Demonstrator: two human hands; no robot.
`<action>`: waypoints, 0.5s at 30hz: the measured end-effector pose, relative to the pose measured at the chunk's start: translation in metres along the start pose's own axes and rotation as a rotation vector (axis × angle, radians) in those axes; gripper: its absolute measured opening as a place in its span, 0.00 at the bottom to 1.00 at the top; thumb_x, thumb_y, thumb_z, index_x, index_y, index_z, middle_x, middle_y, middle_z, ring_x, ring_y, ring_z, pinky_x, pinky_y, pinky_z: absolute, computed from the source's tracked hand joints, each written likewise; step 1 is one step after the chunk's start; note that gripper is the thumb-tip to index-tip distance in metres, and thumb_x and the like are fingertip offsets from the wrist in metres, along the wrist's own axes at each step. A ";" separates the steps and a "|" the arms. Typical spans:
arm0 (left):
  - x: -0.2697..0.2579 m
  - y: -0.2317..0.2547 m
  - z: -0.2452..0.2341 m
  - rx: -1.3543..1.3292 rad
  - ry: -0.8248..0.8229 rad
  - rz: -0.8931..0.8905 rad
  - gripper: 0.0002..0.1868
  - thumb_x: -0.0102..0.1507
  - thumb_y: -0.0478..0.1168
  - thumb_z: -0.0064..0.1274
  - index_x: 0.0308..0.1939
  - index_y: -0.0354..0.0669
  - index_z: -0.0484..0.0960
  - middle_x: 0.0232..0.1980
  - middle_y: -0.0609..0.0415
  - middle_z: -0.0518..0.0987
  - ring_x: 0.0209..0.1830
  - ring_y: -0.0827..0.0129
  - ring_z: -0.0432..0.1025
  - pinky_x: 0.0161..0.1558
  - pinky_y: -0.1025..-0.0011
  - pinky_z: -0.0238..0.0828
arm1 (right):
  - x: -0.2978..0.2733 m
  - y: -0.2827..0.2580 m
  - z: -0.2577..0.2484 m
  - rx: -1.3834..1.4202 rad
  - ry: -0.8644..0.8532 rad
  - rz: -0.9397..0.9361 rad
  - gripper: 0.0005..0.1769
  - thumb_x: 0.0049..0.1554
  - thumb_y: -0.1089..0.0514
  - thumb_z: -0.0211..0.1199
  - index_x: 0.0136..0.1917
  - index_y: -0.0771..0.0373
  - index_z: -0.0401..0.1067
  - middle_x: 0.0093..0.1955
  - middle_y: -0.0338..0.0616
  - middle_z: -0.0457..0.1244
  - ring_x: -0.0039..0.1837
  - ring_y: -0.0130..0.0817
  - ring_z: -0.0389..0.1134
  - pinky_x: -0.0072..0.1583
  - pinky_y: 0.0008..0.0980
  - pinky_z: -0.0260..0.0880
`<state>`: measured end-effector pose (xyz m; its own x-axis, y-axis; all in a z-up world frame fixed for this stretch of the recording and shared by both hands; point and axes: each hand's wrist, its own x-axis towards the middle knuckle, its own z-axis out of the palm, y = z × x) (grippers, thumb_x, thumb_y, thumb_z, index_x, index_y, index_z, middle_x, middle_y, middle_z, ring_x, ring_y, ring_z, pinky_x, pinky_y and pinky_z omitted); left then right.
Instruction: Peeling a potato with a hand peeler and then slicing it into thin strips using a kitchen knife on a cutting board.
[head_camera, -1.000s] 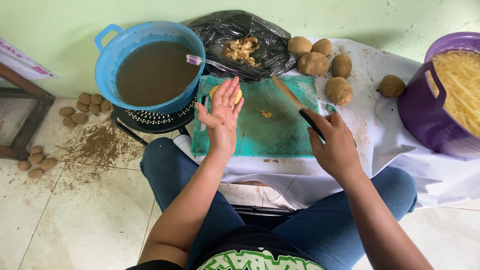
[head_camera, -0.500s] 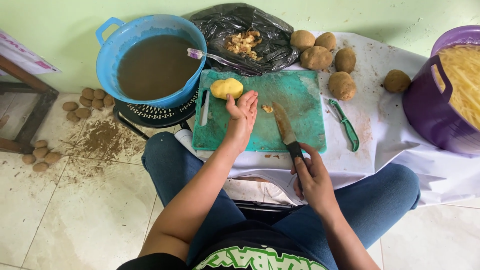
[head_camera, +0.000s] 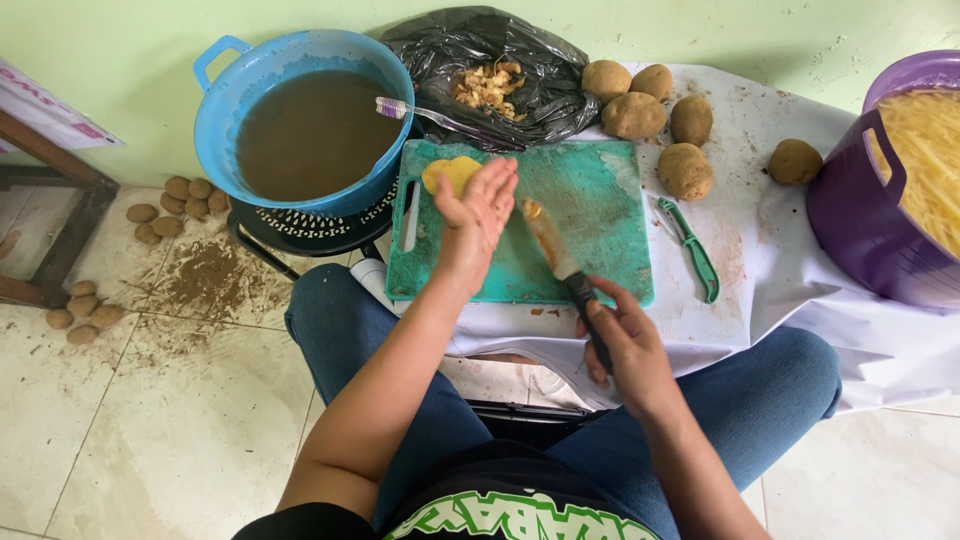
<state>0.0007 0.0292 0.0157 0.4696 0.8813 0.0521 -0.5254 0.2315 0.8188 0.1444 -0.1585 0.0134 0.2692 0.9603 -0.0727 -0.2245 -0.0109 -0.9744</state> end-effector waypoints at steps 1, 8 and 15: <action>-0.001 0.011 0.002 -0.001 0.000 -0.001 0.59 0.61 0.81 0.03 0.79 0.41 0.53 0.82 0.37 0.50 0.84 0.48 0.40 0.80 0.52 0.26 | 0.007 -0.006 -0.004 -0.001 0.001 0.001 0.24 0.65 0.64 0.45 0.73 0.74 0.55 0.36 0.57 0.59 0.18 0.33 0.56 0.17 0.29 0.53; -0.007 0.058 -0.009 -0.072 -0.026 0.225 0.55 0.64 0.79 0.08 0.79 0.42 0.55 0.84 0.42 0.48 0.85 0.46 0.38 0.81 0.49 0.26 | 0.102 -0.054 -0.010 -0.260 -0.051 -0.325 0.25 0.68 0.64 0.45 0.77 0.71 0.52 0.43 0.59 0.60 0.25 0.36 0.60 0.25 0.31 0.56; -0.011 0.064 -0.022 -0.103 0.022 0.231 0.56 0.63 0.80 0.09 0.78 0.41 0.57 0.84 0.41 0.49 0.85 0.47 0.38 0.81 0.51 0.28 | 0.196 -0.032 0.012 -1.217 0.062 -0.395 0.27 0.62 0.56 0.59 0.74 0.41 0.66 0.57 0.53 0.57 0.57 0.67 0.66 0.58 0.63 0.70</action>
<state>-0.0536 0.0431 0.0552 0.3137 0.9242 0.2176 -0.6868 0.0627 0.7242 0.1934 0.0331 0.0333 0.1714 0.9426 0.2867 0.8688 -0.0074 -0.4950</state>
